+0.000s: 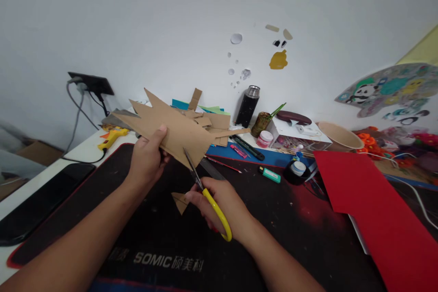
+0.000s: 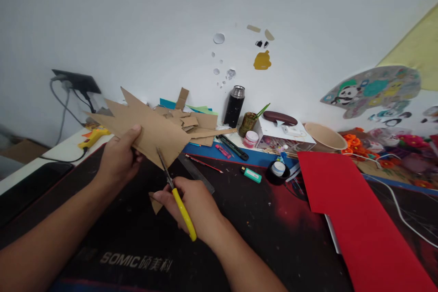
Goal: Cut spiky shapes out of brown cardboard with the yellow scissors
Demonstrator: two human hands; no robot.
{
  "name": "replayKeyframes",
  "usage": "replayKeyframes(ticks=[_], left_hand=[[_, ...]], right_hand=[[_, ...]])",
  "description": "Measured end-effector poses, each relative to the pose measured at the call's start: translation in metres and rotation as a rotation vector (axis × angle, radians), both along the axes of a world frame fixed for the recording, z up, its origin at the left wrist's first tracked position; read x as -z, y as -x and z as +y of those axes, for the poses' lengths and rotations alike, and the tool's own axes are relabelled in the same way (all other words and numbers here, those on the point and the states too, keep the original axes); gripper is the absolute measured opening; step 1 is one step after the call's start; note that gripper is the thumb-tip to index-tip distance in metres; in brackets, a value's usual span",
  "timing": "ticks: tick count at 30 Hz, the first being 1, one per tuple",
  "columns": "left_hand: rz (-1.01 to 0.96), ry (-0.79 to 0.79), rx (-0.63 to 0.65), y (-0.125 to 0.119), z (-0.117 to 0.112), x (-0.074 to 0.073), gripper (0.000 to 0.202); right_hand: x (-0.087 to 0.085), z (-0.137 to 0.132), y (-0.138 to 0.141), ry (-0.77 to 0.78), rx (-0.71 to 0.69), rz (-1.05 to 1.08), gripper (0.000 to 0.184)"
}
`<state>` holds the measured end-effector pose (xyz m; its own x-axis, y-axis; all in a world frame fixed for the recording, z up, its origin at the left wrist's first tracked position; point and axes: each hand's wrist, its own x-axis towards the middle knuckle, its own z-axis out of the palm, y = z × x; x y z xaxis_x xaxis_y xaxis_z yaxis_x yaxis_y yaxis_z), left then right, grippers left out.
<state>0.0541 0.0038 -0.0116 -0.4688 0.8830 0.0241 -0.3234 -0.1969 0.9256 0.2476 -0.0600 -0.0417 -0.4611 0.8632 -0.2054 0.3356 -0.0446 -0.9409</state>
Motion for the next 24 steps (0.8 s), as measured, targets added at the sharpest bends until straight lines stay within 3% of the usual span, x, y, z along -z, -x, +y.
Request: replayKeyframes(ticks=[14,19,24], left_hand=[[0.001,-0.018,-0.001,-0.0023,-0.0026,-0.0014,0.029],[0.013,-0.014,-0.01,-0.0026,-0.0034,-0.0017,0.029],[0.03,-0.012,-0.02,-0.0019,-0.0051,-0.0047,0.03]], right_hand=[[-0.003,0.0011,-0.0015,-0.127,0.003,-0.059,0.025],[0.0017,0.001,0.0016,-0.016,0.001,-0.052,0.029],[0.0015,-0.0005,0.0032,0.065,-0.015,0.112,0.028]])
